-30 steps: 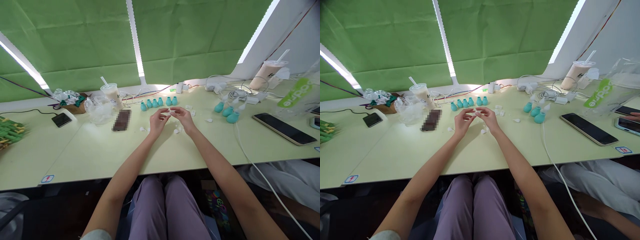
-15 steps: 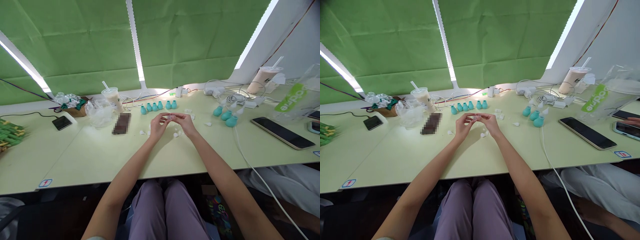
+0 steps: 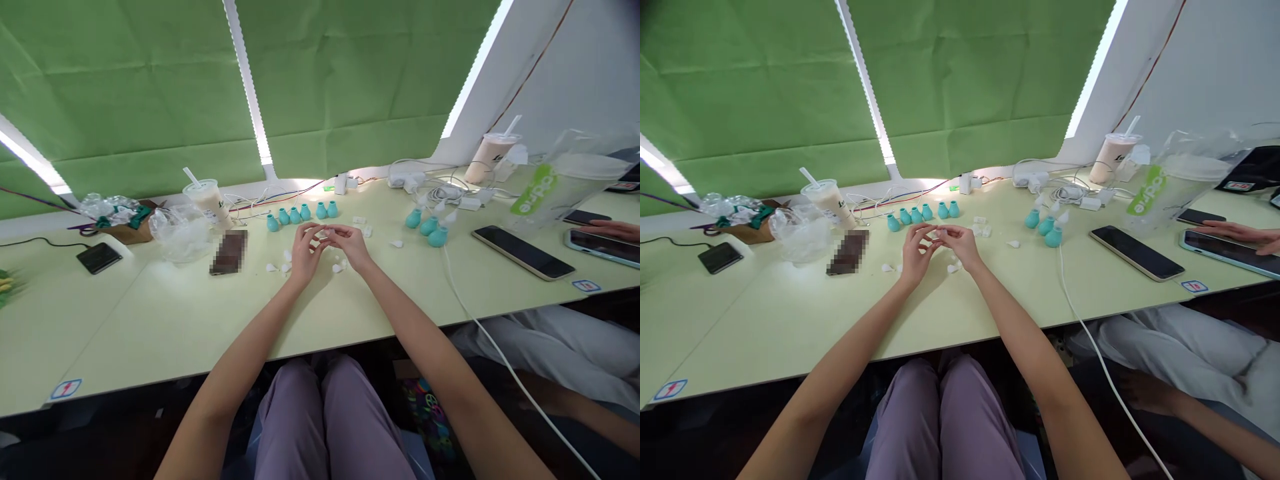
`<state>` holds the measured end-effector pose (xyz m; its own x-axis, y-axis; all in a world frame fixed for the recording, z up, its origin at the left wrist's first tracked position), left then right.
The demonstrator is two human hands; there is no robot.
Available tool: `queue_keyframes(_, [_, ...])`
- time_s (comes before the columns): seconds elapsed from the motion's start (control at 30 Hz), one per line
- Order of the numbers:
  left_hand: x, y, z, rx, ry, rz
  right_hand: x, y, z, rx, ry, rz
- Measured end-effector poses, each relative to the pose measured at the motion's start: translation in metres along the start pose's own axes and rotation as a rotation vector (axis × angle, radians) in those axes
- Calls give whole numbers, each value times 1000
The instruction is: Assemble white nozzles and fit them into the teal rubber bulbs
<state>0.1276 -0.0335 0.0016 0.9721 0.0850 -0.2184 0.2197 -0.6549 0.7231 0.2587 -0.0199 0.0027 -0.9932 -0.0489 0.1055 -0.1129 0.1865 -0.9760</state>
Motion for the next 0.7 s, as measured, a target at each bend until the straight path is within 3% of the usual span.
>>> queue_keyframes(0.17, [-3,-6,-2,16,20,-92,-3,1,-1,35,-101,-23])
queue_keyframes(0.47, [-6,-9,-1,61,-3,-186,-5,-3,1,71,-155,19])
queue_keyframes(0.7, [-5,-18,1,45,-38,36,1,-2,1,72,-80,12])
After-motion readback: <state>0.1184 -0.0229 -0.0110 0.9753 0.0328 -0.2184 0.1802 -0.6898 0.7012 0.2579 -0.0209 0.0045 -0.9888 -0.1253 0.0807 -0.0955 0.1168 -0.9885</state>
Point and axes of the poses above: each hand's wrist, its own z-axis away from the middle knuckle, its own x-axis out of the palm, y = z × x, the point moved 1 cm from there along -z, towards the middle knuckle, and after that the axes turned 12 degrees about z, right-handed, at the moved point
